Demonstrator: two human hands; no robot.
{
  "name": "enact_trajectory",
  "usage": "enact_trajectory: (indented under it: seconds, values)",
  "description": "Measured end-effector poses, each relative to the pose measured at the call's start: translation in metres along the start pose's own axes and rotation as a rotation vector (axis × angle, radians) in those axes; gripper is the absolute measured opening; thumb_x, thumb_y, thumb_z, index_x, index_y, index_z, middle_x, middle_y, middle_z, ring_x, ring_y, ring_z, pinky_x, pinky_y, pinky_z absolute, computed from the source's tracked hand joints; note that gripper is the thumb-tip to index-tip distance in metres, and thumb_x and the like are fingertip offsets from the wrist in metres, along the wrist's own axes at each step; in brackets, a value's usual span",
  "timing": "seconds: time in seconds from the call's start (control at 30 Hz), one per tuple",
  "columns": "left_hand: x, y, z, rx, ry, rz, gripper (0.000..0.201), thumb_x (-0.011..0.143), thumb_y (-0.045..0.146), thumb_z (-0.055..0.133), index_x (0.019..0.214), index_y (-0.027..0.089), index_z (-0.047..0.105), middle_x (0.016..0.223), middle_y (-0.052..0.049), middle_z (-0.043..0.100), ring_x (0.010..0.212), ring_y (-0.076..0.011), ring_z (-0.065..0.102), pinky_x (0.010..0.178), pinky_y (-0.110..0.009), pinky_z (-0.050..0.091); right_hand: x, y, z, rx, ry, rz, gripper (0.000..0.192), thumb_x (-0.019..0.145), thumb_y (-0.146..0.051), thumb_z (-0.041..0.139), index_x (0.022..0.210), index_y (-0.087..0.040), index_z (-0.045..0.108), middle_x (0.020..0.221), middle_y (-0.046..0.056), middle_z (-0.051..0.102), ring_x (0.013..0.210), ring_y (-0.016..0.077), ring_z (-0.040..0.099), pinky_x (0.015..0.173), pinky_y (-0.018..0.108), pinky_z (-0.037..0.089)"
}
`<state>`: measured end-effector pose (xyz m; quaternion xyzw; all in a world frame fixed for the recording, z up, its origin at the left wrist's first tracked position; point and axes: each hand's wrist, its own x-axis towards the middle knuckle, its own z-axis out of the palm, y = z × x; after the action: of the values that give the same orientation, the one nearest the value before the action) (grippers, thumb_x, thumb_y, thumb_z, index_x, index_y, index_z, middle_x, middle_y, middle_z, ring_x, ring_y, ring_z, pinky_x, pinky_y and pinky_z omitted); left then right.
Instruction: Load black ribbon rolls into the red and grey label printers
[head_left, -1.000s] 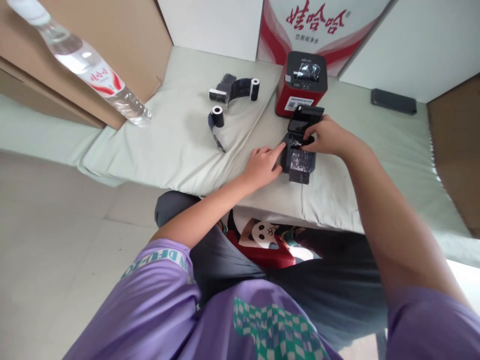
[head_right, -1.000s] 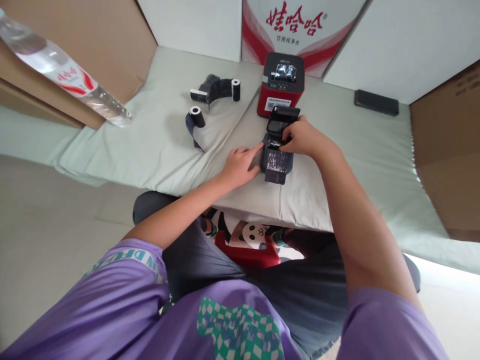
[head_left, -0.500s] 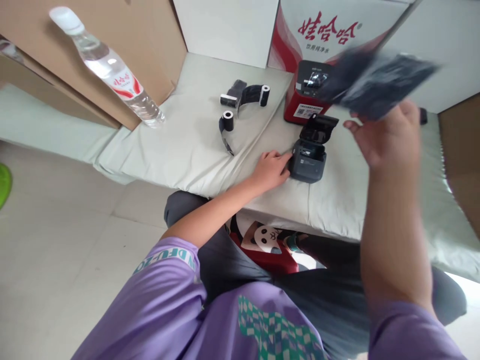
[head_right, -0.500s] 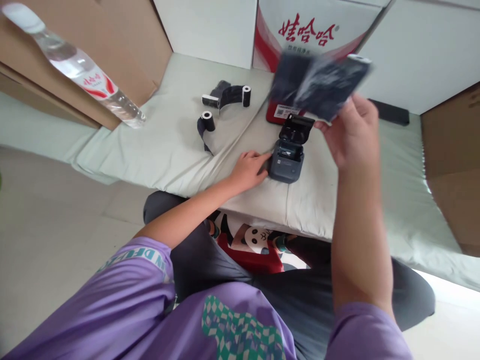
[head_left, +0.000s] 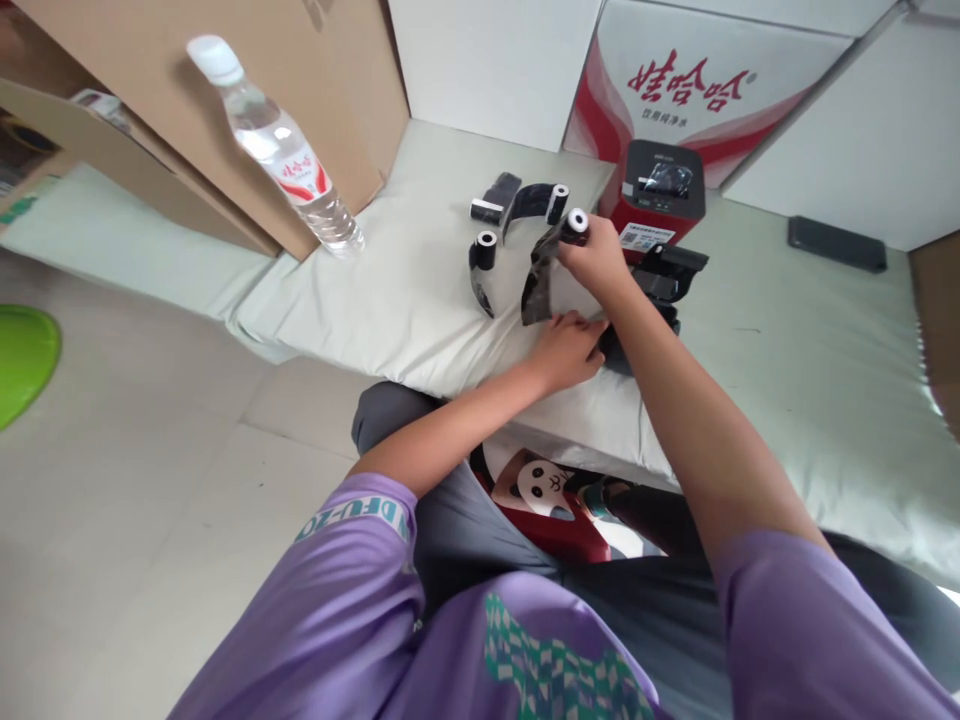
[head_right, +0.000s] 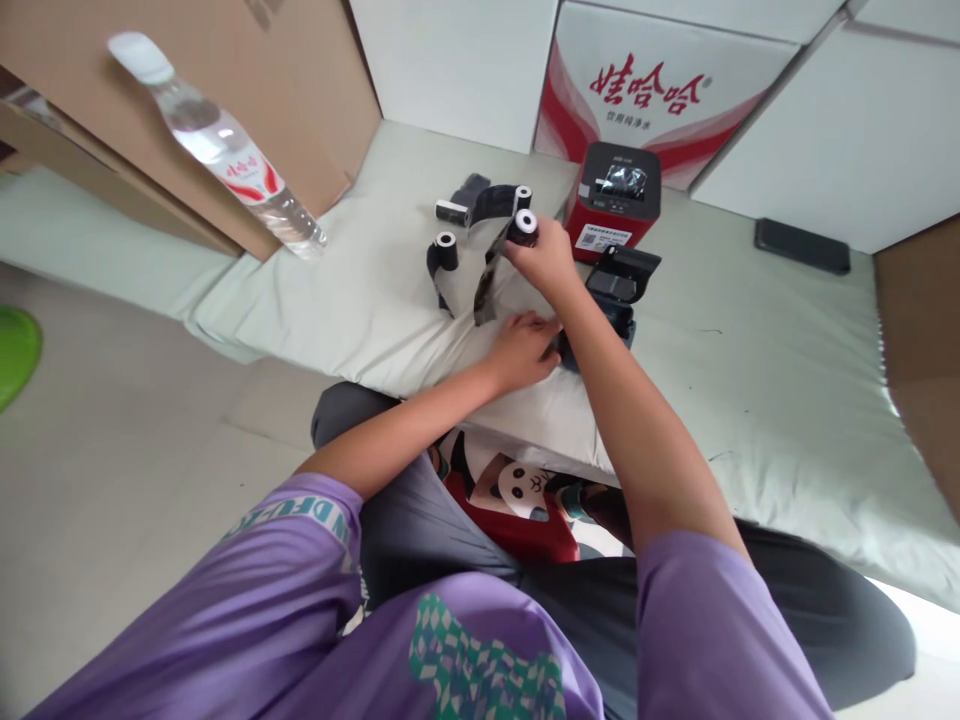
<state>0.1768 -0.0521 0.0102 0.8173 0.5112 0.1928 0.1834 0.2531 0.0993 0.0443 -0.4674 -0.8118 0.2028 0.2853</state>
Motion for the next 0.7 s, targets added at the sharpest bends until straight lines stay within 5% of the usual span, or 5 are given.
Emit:
enact_trajectory:
  seconds: [0.13,0.33,0.5,0.6,0.7]
  values:
    - [0.000,-0.001,0.000,-0.008,0.007,0.036,0.033,0.102,0.021,0.056,0.125,0.011,0.079,0.127,-0.019,0.083,0.141,-0.0390,0.065,0.119,-0.058,0.050,0.022,-0.014,0.025,-0.084,0.034,0.125,0.019,0.090,-0.035,0.079,0.105,-0.025,0.073,0.110,0.014,0.080,0.117,0.0403,0.073,0.111,0.056,0.059]
    - [0.005,-0.004,-0.004,-0.070,-0.022,-0.033,0.031,0.102,0.023,0.063,0.127,0.019,0.081,0.133,-0.013,0.083,0.147,-0.0371,0.062,0.121,-0.056,0.052,0.042,-0.013,0.049,-0.118,-0.055,0.195,0.024,0.083,-0.020,0.079,0.106,-0.022,0.070,0.124,0.018,0.080,0.132,0.0439,0.069,0.117,0.060,0.054]
    - [0.003,-0.001,-0.003,0.018,-0.031,-0.003,0.032,0.106,0.025,0.056,0.122,0.013,0.080,0.129,-0.017,0.083,0.142,-0.0363,0.066,0.121,-0.053,0.050,0.037,-0.020,0.037,-0.218,-0.156,0.296,0.048,0.077,-0.014,0.085,0.120,-0.016,0.064,0.132,0.025,0.076,0.128,0.0459,0.071,0.112,0.058,0.057]
    - [0.000,0.001,-0.003,0.018,0.002,0.015,0.037,0.103,0.023,0.055,0.132,0.012,0.076,0.127,-0.016,0.084,0.141,-0.0362,0.066,0.120,-0.052,0.049,0.025,-0.016,0.022,-0.226,-0.070,0.351,0.051,0.075,-0.005,0.079,0.121,-0.016,0.062,0.117,0.020,0.077,0.117,0.0422,0.075,0.104,0.055,0.060]
    - [-0.001,0.002,-0.005,-0.002,-0.016,0.015,0.051,0.103,0.021,0.054,0.152,0.010,0.065,0.132,-0.016,0.083,0.142,-0.0356,0.065,0.119,-0.052,0.048,0.010,-0.005,0.000,-0.197,0.046,0.258,0.037,0.077,-0.003,0.072,0.109,-0.021,0.063,0.094,0.010,0.074,0.103,0.0354,0.075,0.100,0.052,0.060]
